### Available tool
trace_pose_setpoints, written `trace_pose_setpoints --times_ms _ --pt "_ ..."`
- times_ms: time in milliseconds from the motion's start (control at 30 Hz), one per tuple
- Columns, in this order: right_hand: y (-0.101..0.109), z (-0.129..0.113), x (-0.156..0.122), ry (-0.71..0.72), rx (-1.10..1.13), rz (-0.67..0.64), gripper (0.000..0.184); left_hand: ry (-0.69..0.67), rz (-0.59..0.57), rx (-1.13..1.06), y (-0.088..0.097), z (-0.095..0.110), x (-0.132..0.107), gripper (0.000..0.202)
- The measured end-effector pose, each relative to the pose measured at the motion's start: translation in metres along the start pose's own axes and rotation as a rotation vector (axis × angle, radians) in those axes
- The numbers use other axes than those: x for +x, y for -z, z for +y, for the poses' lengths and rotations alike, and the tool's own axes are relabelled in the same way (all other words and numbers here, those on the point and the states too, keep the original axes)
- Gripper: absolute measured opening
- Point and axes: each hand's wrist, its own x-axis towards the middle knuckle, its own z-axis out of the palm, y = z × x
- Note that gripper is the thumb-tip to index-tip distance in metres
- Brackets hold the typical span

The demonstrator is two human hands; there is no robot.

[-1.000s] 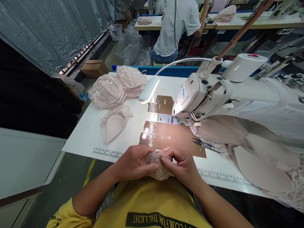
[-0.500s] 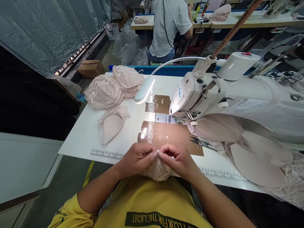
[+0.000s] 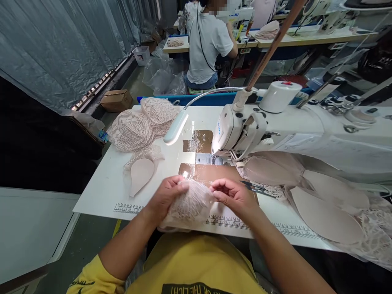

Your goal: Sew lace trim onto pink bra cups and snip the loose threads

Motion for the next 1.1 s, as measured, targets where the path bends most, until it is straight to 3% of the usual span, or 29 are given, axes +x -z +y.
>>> trace_pose_setpoints --times_ms 100,200,300,367,400,533,633,767,967,1100 --pt "0.023 -0.002 -0.007 -0.011 -0.131 0.156 0.027 -0.283 0.264 0.193 0.016 0.031 0.005 0.029" --pt "0.037 -0.01 -0.011 0.013 -0.319 0.221 0.024 -0.614 0.378 0.691 0.013 0.046 0.023 0.021" --pt "0.039 -0.018 -0.001 0.038 -0.55 0.203 0.023 -0.768 0.228 1.344 -0.015 0.03 0.055 0.022" --pt "0.036 -0.019 0.011 0.056 -0.69 0.169 0.023 -0.695 0.099 1.749 -0.04 0.009 0.074 0.018" --pt "0.034 -0.017 0.018 0.07 -0.744 0.149 0.023 -0.677 0.051 1.797 -0.051 -0.001 0.08 0.016" --pt "0.026 0.001 0.034 0.168 -0.92 0.056 0.03 -0.646 -0.023 1.853 -0.072 -0.02 0.075 0.019" --pt "0.02 0.014 0.034 0.21 -1.103 0.03 0.03 -0.633 -0.133 1.802 -0.063 -0.007 0.062 0.025" --pt "0.016 0.018 0.031 0.269 -1.281 0.034 0.03 -0.633 -0.359 1.511 -0.041 0.012 0.063 0.028" --pt "0.017 0.016 0.033 0.289 -1.377 0.094 0.034 -0.832 -0.261 1.486 -0.025 -0.008 0.084 0.029" --pt "0.016 0.017 0.037 0.273 -1.384 0.163 0.034 -0.887 -0.293 1.532 -0.024 -0.013 0.097 0.032"
